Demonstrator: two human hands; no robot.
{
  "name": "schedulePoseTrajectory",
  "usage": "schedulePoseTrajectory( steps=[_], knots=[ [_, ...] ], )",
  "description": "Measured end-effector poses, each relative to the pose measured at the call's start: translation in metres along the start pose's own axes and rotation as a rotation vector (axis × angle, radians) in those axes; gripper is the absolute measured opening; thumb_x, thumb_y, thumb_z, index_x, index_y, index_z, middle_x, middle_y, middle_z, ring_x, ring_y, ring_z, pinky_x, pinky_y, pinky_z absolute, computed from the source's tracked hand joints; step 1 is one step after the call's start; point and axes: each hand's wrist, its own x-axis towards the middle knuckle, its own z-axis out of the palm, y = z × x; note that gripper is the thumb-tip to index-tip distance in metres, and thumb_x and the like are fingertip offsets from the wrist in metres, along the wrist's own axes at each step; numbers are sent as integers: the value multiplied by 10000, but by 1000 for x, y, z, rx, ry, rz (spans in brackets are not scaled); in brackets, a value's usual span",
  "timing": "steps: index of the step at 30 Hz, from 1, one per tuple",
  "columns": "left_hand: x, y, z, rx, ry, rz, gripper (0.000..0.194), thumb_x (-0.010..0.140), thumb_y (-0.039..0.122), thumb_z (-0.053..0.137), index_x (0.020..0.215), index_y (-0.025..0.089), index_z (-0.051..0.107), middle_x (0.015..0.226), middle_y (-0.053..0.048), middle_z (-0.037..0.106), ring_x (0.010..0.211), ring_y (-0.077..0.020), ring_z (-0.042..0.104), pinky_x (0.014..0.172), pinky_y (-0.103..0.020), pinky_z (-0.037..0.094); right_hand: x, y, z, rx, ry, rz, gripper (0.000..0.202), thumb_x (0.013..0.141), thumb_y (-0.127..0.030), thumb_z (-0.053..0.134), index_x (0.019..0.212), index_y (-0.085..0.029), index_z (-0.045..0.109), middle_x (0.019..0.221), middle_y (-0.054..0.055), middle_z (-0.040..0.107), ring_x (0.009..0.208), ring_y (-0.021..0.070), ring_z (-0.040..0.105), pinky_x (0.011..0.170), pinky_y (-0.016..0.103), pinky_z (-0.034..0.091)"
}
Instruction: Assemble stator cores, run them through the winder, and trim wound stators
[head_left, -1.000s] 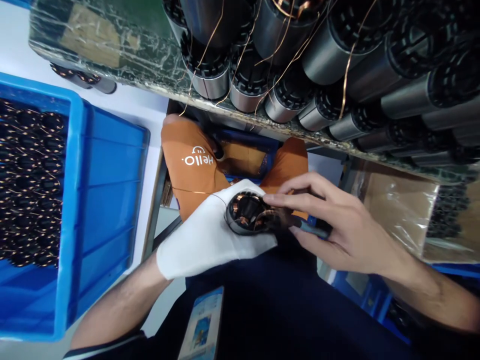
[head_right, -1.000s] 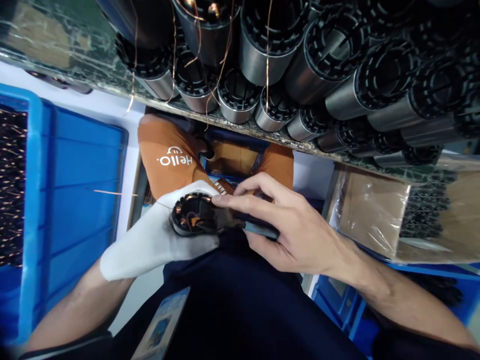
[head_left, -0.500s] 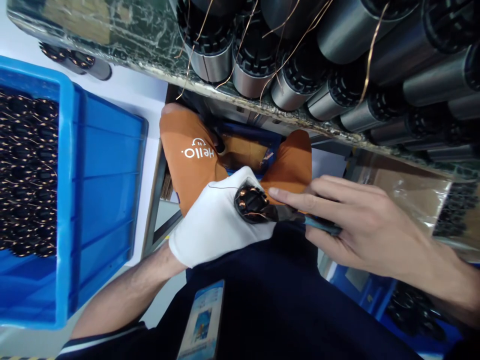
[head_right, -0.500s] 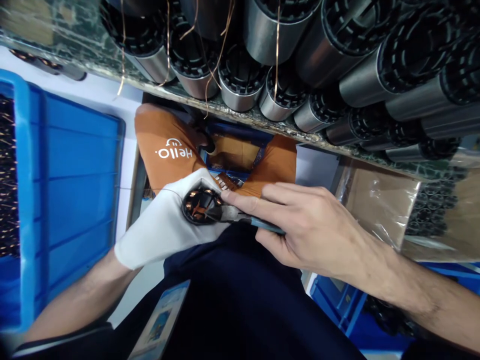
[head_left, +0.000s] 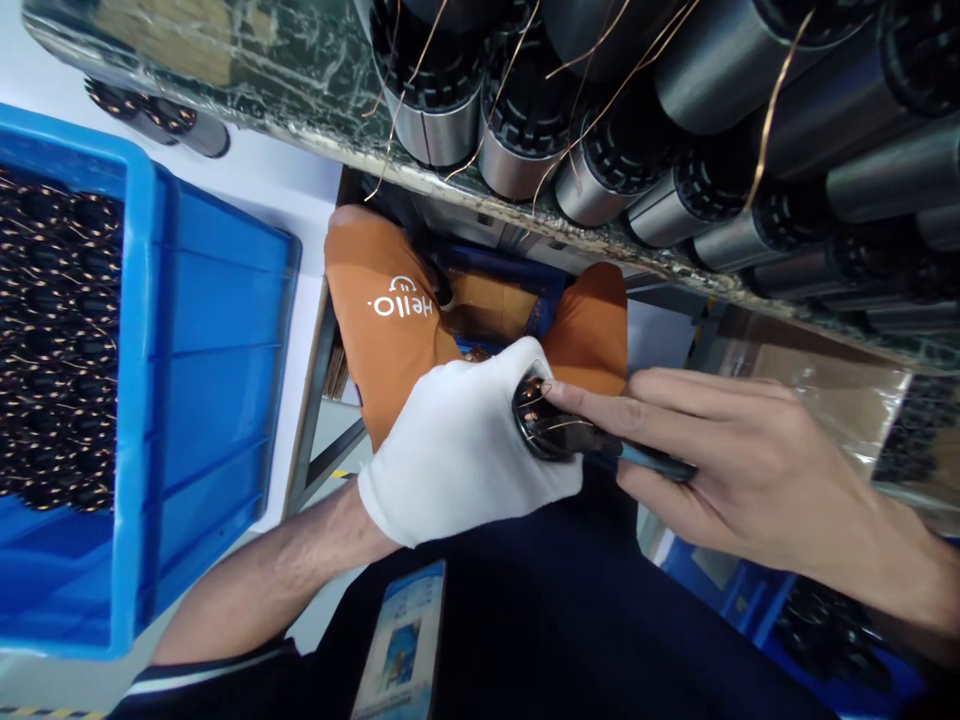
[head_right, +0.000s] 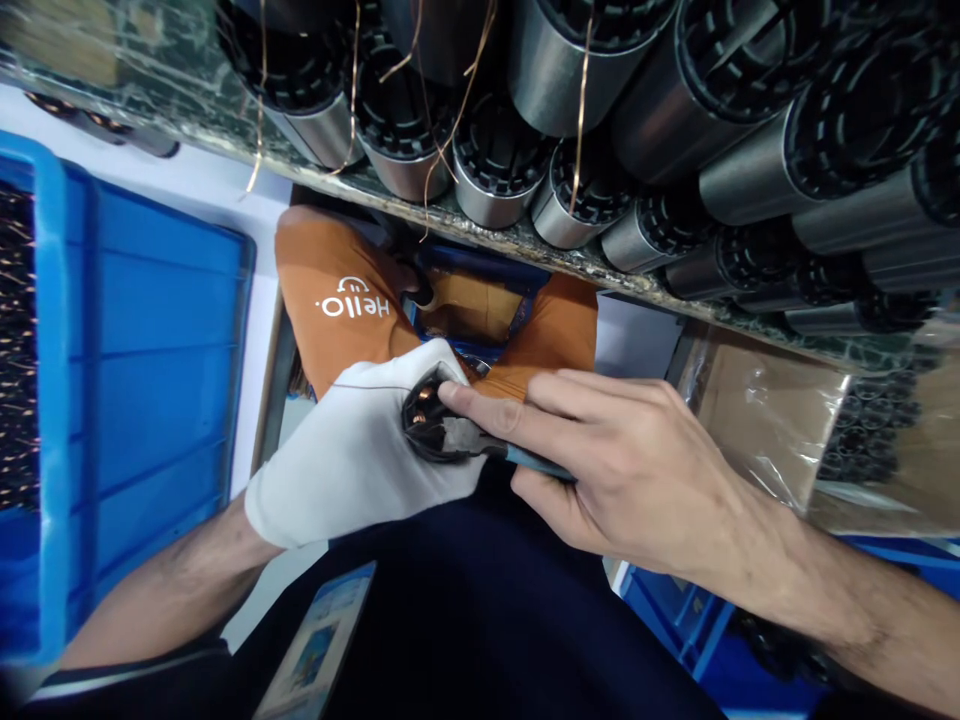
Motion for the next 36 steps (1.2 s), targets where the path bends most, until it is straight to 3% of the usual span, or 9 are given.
schedulePoseTrajectory(
  steps=[12,15,21,24,26,28,31,33,36],
  knots=[
    [0,-4,12,14,-44,20,300,832,253,806,875,269,510,788,-2,699,694,-208,692,680,-359,521,1,8,11,36,-47,81,574,1122,-191,591,1690,-238,658,1045,49,784,897,244,788,810,378,617],
    [0,-10,13,-10,-91,-21,248,848,299,781,880,261,539,798,-19,724,708,-230,710,696,-384,521,1,13,12,148,-110,118,569,1116,-171,588,1674,-233,677,1238,58,882,1003,248,874,848,355,676],
    [4,-40,17,-745,-327,-161,290,898,355,902,1100,203,760,1022,-37,823,936,-218,759,849,-341,604,5,23,28,382,-71,216,599,1090,-259,787,1675,-215,661,1593,85,774,1413,263,791,1261,381,606],
    [-1,-54,28,-1082,-398,-262,267,959,432,867,959,180,775,926,-52,788,849,-198,732,771,-312,585,10,17,50,513,44,155,791,945,-388,996,1641,-224,657,1628,110,738,1475,282,744,1299,396,570],
    [-8,-60,35,-1152,-344,-263,339,1026,528,784,1034,189,779,1033,-91,815,943,-240,783,849,-354,638,16,14,60,585,111,122,686,936,-335,982,1548,-223,693,1546,100,779,1403,266,774,1235,375,595],
    [-20,-65,35,-1050,-237,-173,443,1130,613,612,1310,231,743,1301,-136,812,1170,-301,811,1018,-455,679,21,15,63,680,108,154,545,934,-312,965,1416,-208,732,1261,47,851,1097,212,829,994,305,643],
    [-38,-68,18,-538,59,108,567,1142,598,629,1637,338,531,1649,-171,630,1505,-365,683,1238,-600,607,27,24,61,970,-37,261,407,952,-380,970,1241,-194,752,851,-65,720,688,117,635,669,226,519],
    [-47,-65,-1,-67,162,366,558,1042,460,822,1549,379,605,1647,-156,625,1508,-398,667,1253,-654,582,31,29,60,1174,-176,289,355,1004,-435,927,1200,-190,761,850,-59,703,678,108,603,651,212,508],
    [-52,-52,-27,435,42,633,193,1037,324,809,1228,339,779,1523,-124,754,1344,-384,750,1203,-662,596,38,27,64,1147,-291,211,489,1037,-649,848,1229,-202,804,975,-2,783,804,166,731,745,255,625]
  ],
)
